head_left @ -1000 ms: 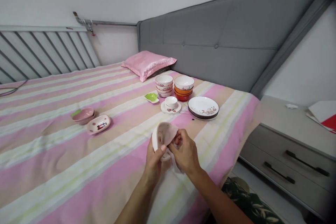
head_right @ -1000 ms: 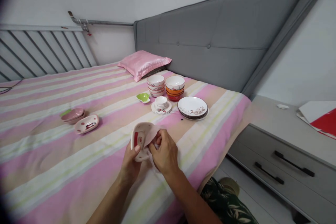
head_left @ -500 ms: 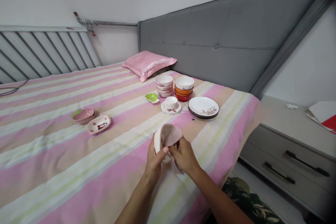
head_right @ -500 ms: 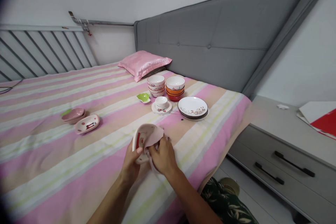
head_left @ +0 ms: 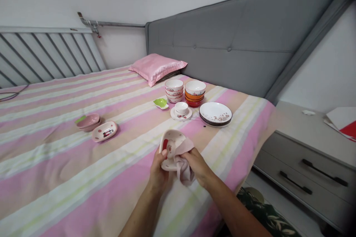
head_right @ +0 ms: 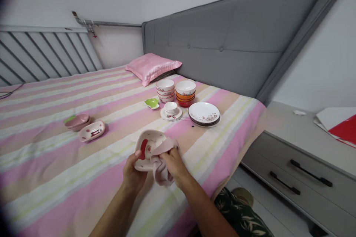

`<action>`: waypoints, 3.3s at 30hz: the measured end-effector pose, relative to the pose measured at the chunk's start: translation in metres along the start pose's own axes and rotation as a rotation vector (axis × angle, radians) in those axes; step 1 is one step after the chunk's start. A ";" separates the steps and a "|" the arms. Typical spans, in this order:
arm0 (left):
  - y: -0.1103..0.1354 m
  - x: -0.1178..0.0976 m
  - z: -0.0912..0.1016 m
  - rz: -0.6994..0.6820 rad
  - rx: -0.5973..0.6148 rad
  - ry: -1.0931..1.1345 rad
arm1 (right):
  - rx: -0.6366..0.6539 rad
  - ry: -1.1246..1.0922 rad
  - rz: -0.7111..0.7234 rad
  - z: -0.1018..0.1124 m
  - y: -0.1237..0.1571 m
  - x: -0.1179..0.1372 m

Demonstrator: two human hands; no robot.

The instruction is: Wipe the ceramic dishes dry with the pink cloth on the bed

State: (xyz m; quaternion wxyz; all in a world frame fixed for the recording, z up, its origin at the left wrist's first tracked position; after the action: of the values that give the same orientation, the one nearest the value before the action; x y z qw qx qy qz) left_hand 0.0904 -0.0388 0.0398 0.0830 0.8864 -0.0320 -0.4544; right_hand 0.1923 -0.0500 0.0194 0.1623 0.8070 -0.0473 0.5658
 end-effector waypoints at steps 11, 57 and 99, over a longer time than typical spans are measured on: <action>-0.001 0.006 0.003 -0.007 0.054 -0.077 | -0.028 0.222 0.377 0.000 -0.002 0.012; 0.011 -0.029 -0.014 -0.523 0.380 -0.650 | 0.177 -0.127 -0.179 -0.012 0.011 0.004; -0.008 -0.005 -0.002 0.153 0.113 -0.125 | -0.039 0.548 0.492 0.011 0.002 0.029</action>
State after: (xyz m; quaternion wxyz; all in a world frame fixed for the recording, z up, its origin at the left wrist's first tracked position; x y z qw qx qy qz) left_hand 0.0887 -0.0301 0.0436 0.0653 0.8545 -0.1301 -0.4987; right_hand 0.2117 -0.0523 0.0437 0.0435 0.5869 -0.2053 0.7820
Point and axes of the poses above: each hand's wrist, its own y-axis away from the middle knuckle, its own z-axis out of the back of the hand, x = y × z, the point moved 6 cm from there along -y, towards the middle knuckle, and after that the axes turned 14 degrees about -x, right-handed, at the moved point
